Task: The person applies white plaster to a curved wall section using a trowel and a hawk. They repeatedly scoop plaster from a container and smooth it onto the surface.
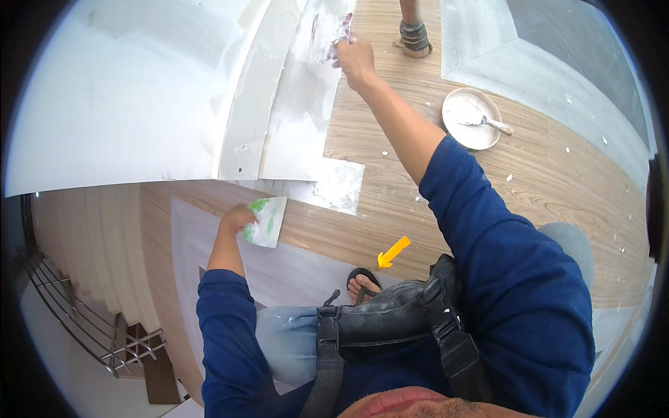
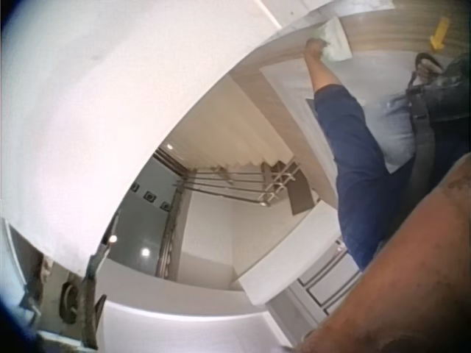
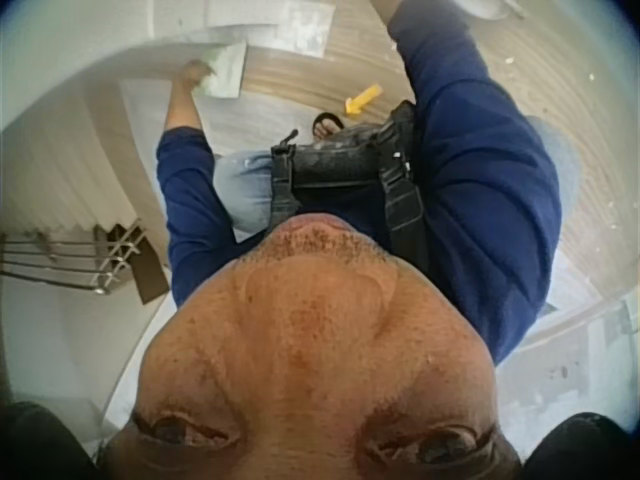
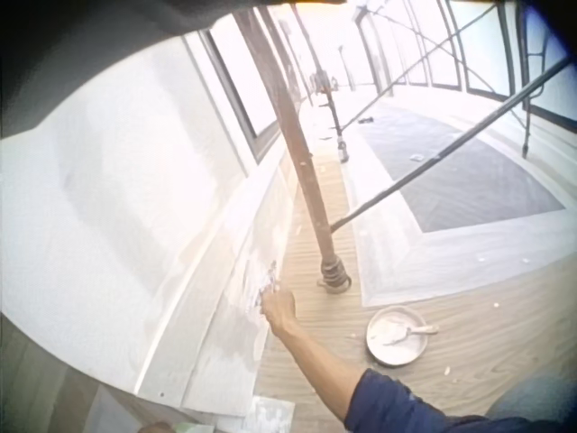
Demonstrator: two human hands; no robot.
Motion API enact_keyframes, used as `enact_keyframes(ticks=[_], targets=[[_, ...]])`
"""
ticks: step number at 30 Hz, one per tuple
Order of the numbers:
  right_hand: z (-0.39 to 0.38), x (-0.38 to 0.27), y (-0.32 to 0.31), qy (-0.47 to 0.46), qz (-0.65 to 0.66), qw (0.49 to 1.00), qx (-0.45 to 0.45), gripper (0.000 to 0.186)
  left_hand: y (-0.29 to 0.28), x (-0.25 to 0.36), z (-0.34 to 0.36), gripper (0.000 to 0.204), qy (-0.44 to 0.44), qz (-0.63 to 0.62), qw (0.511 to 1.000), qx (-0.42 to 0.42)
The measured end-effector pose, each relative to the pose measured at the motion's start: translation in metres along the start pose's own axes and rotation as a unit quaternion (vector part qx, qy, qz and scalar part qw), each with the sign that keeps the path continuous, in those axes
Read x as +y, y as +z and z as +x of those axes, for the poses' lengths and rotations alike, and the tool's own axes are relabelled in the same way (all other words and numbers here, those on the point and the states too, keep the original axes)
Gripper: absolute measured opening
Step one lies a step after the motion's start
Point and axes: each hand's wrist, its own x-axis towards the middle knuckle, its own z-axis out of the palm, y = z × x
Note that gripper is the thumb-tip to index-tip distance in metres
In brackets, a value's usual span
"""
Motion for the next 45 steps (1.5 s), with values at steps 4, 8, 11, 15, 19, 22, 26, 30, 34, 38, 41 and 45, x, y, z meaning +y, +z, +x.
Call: enact_keyframes(ticks=[4, 8, 11, 15, 19, 22, 26, 30, 34, 38, 41, 45], targets=[[0.009, -0.004, 0.007, -0.205, -0.197, 0.957, 0.053, 0.034, -0.007, -0.035, 0.007, 0.044, 0.013, -0.025, 1.0, 0.0], [0.046, -0.006, 0.004, -0.31, -0.25, 0.916, 0.056, 0.033, -0.004, -0.016, 0.016, 0.046, 0.005, 0.036, 0.999, 0.009], [0.041, -0.004, 0.016, -0.285, -0.221, 0.933, 0.026, 0.029, -0.014, -0.031, 0.019, 0.045, 0.0, 0.033, 0.999, 0.014], [-0.037, 0.009, 0.025, -0.225, -0.223, 0.949, -0.018, 0.035, -0.004, -0.023, 0.011, 0.048, -0.041, 0.042, 0.998, 0.007], [-0.116, 0.057, 0.017, -0.352, -0.224, 0.908, -0.042, 0.032, 0.01, 0.018, -0.011, 0.043, 0.003, 0.025, 1.0, 0.011], [-0.131, 0.052, 0.003, -0.362, -0.191, 0.907, -0.1, 0.034, 0.013, 0.019, -0.011, 0.045, -0.009, 0.017, 1.0, -0.013], [-0.076, -0.006, 0.012, -0.223, -0.185, 0.957, -0.018, 0.03, 0.007, -0.008, 0.009, 0.048, -0.023, -0.018, 0.999, -0.022], [0.018, -0.038, 0.013, -0.282, -0.244, 0.926, 0.053, 0.033, 0.004, 0.011, -0.009, 0.05, -0.018, 0.04, 0.999, 0.009], [0.037, -0.049, 0.024, -0.38, -0.208, 0.901, 0.02, 0.031, 0.002, -0.012, -0.017, 0.051, -0.002, 0.004, 1.0, 0.006], [0.03, -0.042, 0.028, -0.422, -0.181, 0.888, 0.021, 0.03, 0.001, -0.013, -0.021, 0.051, -0.046, 0.043, 0.998, 0.014], [0.042, -0.034, 0.024, -0.473, -0.189, 0.86, 0.006, 0.029, 0.001, -0.007, -0.018, 0.05, -0.037, 0.039, 0.998, 0.025], [0.028, -0.009, 0.028, -0.475, -0.259, 0.84, 0.028, 0.033, -0.001, -0.021, -0.006, 0.046, -0.014, 0.021, 1.0, 0.017]])
